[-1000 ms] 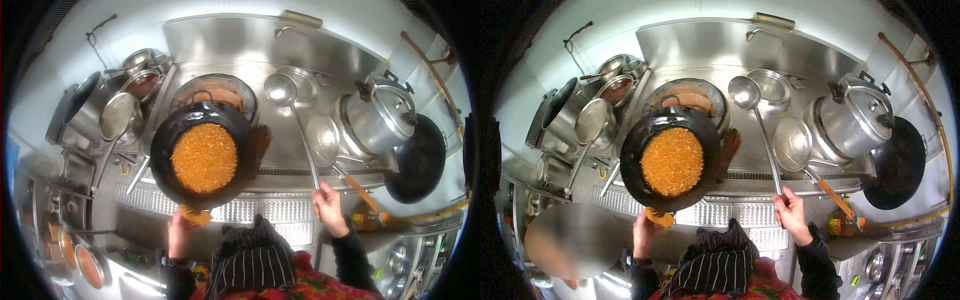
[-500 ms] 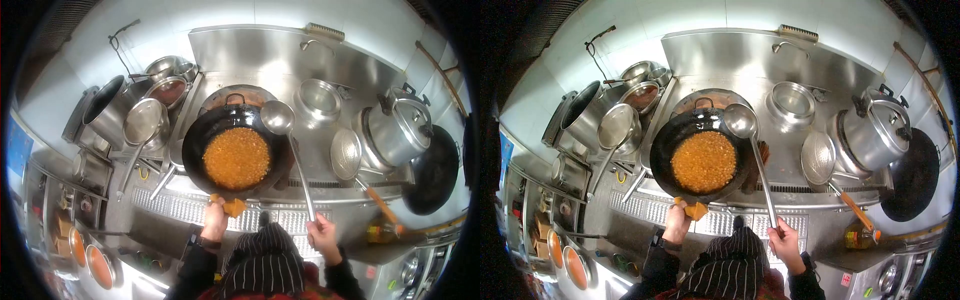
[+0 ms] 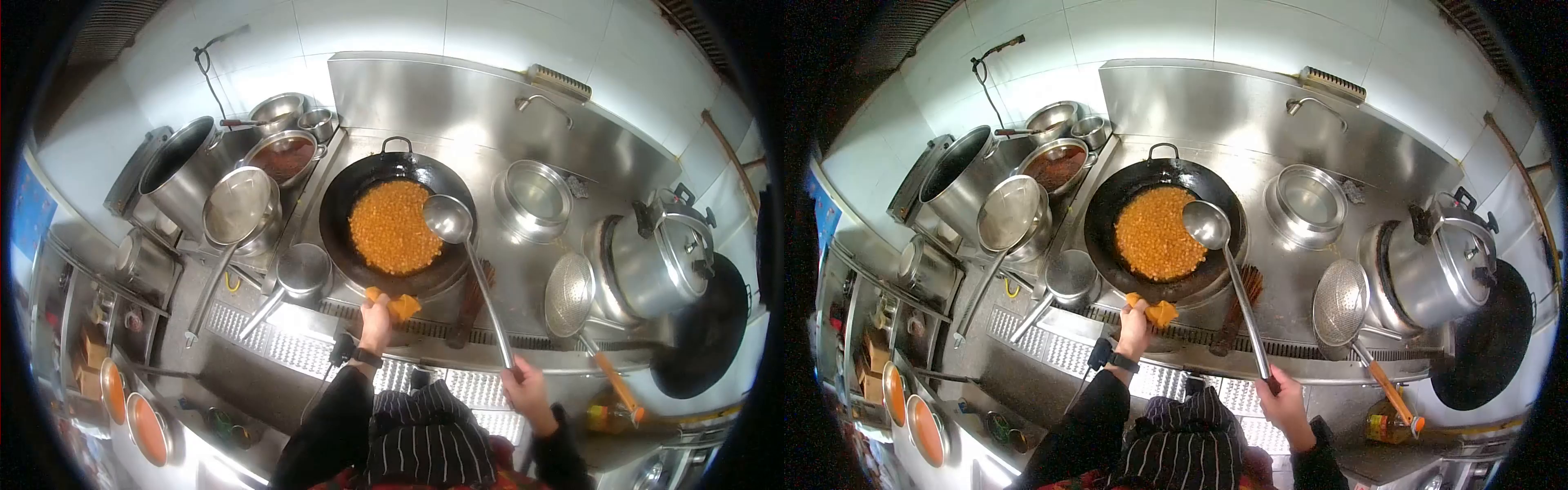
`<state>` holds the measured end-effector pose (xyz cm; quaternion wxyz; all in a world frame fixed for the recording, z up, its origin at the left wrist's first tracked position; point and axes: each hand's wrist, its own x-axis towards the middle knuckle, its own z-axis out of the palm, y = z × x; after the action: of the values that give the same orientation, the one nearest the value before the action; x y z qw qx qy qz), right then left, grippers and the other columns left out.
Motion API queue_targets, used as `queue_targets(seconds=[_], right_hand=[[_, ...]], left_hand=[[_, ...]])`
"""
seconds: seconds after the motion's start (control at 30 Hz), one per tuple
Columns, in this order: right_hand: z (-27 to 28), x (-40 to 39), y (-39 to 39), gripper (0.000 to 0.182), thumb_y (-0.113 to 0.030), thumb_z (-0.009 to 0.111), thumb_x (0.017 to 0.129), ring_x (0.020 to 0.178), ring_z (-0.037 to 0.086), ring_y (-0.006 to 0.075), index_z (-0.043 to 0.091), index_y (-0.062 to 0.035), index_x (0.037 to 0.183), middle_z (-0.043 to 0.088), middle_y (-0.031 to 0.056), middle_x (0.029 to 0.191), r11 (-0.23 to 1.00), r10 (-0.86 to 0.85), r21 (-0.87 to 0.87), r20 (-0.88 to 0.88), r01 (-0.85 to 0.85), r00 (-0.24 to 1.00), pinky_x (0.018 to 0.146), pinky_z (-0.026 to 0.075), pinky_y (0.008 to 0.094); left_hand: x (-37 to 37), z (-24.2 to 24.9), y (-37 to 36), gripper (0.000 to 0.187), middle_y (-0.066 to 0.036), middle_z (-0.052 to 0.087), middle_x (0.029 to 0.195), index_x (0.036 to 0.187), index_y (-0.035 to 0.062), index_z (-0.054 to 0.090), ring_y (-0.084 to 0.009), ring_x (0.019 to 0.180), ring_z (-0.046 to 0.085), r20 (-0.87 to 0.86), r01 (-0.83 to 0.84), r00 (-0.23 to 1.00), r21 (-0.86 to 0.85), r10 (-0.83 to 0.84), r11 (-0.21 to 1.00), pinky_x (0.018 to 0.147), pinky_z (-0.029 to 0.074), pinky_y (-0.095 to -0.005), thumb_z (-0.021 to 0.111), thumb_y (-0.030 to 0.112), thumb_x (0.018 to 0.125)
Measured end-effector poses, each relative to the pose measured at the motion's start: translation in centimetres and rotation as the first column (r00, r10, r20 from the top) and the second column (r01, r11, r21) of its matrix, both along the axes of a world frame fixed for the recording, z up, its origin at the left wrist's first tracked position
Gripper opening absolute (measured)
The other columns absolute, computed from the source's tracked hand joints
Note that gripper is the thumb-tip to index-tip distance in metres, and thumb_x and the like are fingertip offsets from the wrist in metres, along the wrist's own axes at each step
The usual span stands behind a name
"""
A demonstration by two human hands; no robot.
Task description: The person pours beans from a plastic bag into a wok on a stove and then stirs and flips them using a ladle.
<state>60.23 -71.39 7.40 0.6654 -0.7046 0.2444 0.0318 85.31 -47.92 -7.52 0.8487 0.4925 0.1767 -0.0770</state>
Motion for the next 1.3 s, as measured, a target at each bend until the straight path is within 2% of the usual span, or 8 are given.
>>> queue_targets(seconds=[0.07, 0.37, 0.43, 0.57, 1.03, 1.13, 1.2, 1.3], right_hand=[[-1.5, 0.6, -1.8, 0.041, -0.012, 0.065, 0.091, 0.052, 0.052, 0.0080, 0.058, -0.0018, 0.131, 0.058, 0.0004, 0.064, 0.923, 0.113, -0.379, 0.091, -0.071, 0.989, 0.048, 0.042, 0.0269], [3.7, 4.6, -5.4, 0.040, -0.013, 0.064, 0.089, 0.074, 0.070, 0.0327, 0.059, 0.0020, 0.126, 0.068, 0.0213, 0.086, 0.678, 0.285, -0.694, -0.059, -0.245, 0.957, 0.066, 0.054, 0.0376], [5.6, 5.6, -6.0, 0.040, -0.014, 0.063, 0.090, 0.078, 0.070, 0.0341, 0.059, 0.0008, 0.127, 0.068, 0.0230, 0.095, 0.319, 0.401, -0.894, -0.174, -0.315, 0.899, 0.069, 0.055, 0.0392], [3.3, 8.4, -5.3, 0.041, -0.018, 0.061, 0.091, 0.066, 0.068, 0.0344, 0.059, -0.0036, 0.130, 0.067, 0.0244, 0.093, 0.127, 0.428, -0.929, -0.266, -0.349, 0.864, 0.059, 0.056, 0.0413], [-4.0, 22.1, 1.7, 0.039, -0.012, 0.048, 0.095, 0.073, 0.069, 0.0358, 0.054, 0.0063, 0.129, 0.064, 0.0233, 0.089, 0.172, 0.375, -0.948, -0.189, -0.269, 0.907, 0.062, 0.056, 0.0427], [-5.2, 23.5, 1.8, 0.040, -0.015, 0.054, 0.095, 0.074, 0.068, 0.0374, 0.054, 0.0063, 0.129, 0.064, 0.0227, 0.087, 0.282, 0.329, -0.930, -0.136, -0.235, 0.934, 0.064, 0.055, 0.0436], [-6.5, 24.1, 1.4, 0.042, -0.017, 0.058, 0.093, 0.073, 0.066, 0.0399, 0.054, 0.0064, 0.128, 0.063, 0.0218, 0.086, 0.603, 0.267, -0.796, 0.139, -0.053, 0.954, 0.063, 0.053, 0.0466], [-7.3, 24.5, 1.4, 0.043, -0.015, 0.057, 0.093, 0.073, 0.064, 0.0419, 0.053, 0.0064, 0.130, 0.062, 0.0216, 0.088, 0.440, 0.203, -0.896, 0.169, 0.064, 0.964, 0.063, 0.051, 0.0489]], left_hand=[[0.9, 1.0, -0.7, 0.025, -0.008, 0.058, 0.083, 0.105, 0.0004, 0.056, -0.0158, 0.062, 0.054, -0.053, -0.008, 0.999, 0.037, 0.010, 0.999, 0.053, 0.044, -0.0311, 0.058, 0.018, 0.086], [5.2, -1.5, -1.8, 0.029, -0.011, 0.059, 0.095, 0.107, -0.0046, 0.056, -0.0209, 0.083, 0.058, -0.039, 0.010, 0.999, 0.041, -0.008, 0.999, 0.071, 0.049, -0.0348, 0.058, 0.015, 0.086], [5.3, -0.9, -1.9, 0.027, -0.011, 0.059, 0.095, 0.107, -0.0044, 0.056, -0.0209, 0.082, 0.058, -0.056, 0.015, 0.998, 0.047, -0.012, 0.999, 0.070, 0.049, -0.0346, 0.057, 0.015, 0.087], [5.8, -0.8, -1.7, 0.021, -0.011, 0.059, 0.094, 0.105, -0.0026, 0.055, -0.0249, 0.083, 0.062, -0.152, 0.059, 0.987, 0.044, -0.052, 0.997, 0.067, 0.052, -0.0388, 0.056, 0.010, 0.089], [6.5, 0.0, -1.6, 0.020, -0.014, 0.057, 0.101, 0.109, -0.0035, 0.050, -0.0299, 0.087, 0.064, -0.197, 0.089, 0.977, 0.002, -0.087, 0.996, 0.071, 0.056, -0.0446, 0.053, 0.004, 0.090], [6.5, -0.2, -1.2, 0.019, -0.013, 0.057, 0.101, 0.108, -0.0028, 0.051, -0.0286, 0.090, 0.064, -0.215, 0.109, 0.972, 0.043, -0.098, 0.993, 0.072, 0.056, -0.0437, 0.052, 0.004, 0.091], [6.7, -0.5, -0.7, 0.019, -0.012, 0.058, 0.102, 0.108, -0.0020, 0.051, -0.0285, 0.092, 0.064, -0.194, 0.143, 0.971, 0.012, -0.138, 0.990, 0.074, 0.056, -0.0438, 0.055, 0.006, 0.092], [6.0, 0.2, -0.4, 0.022, -0.012, 0.060, 0.105, 0.109, -0.0004, 0.053, -0.0288, 0.097, 0.064, -0.169, 0.197, 0.963, -0.080, -0.208, 0.977, 0.079, 0.055, -0.0441, 0.060, 0.013, 0.093]])
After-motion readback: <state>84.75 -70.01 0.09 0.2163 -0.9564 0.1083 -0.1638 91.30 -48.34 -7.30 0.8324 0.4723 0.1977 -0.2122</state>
